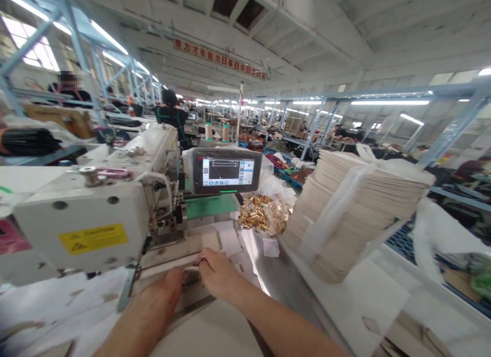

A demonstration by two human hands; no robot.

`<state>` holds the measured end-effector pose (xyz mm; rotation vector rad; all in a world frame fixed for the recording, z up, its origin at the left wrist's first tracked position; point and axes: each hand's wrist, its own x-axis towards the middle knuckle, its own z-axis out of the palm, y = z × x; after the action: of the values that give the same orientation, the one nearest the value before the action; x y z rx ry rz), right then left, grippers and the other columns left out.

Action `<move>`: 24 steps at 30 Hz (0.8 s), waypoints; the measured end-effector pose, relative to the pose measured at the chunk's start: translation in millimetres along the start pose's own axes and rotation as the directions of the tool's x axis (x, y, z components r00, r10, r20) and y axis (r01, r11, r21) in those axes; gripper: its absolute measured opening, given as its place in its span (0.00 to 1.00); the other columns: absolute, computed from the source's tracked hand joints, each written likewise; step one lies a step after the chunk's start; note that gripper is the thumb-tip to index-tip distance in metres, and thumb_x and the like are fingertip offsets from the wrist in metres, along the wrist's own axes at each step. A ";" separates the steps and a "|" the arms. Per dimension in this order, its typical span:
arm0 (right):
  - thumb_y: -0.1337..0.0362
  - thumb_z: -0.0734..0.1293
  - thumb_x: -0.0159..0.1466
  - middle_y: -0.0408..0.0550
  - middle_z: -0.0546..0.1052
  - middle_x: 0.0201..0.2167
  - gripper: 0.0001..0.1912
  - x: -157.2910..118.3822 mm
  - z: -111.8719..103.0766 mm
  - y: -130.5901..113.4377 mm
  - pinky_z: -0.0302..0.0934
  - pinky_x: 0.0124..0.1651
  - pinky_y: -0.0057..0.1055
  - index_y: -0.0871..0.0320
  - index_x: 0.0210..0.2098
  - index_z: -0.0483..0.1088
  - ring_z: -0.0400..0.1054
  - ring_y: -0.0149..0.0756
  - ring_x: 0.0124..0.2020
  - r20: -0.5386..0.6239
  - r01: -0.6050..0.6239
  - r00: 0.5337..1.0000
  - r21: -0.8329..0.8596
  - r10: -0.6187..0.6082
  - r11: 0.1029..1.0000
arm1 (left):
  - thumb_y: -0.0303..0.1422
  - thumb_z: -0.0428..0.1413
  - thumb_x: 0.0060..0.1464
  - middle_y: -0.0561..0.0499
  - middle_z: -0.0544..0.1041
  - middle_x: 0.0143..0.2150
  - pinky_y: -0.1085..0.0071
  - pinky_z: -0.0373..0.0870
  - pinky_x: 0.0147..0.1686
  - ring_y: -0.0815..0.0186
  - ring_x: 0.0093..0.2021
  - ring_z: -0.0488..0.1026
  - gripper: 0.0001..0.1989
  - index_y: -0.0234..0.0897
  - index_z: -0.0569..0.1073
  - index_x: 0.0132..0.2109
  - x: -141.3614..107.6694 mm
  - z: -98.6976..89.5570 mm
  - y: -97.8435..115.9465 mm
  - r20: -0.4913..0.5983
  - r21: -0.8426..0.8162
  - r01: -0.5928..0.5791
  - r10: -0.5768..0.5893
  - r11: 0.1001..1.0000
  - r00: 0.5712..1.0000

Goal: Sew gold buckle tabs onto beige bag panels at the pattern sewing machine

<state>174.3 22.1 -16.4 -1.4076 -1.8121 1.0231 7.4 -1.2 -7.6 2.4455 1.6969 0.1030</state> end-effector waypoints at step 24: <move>0.61 0.62 0.61 0.38 0.63 0.19 0.08 6.5 -18.7 0.3 0.49 0.27 0.27 0.58 0.30 0.68 0.57 0.29 0.23 0.097 0.017 0.995 -0.174 0.000 0.985 | 0.21 0.42 0.58 0.36 0.76 0.54 0.51 0.68 0.53 0.49 0.54 0.72 0.21 0.30 0.72 0.54 -8.9 -12.4 -4.2 -0.195 0.159 -0.065 0.096 0.985 0.976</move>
<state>188.6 32.2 -7.0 -1.4742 -2.0187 0.9622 -1.5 -6.9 4.2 2.6994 1.7428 0.2487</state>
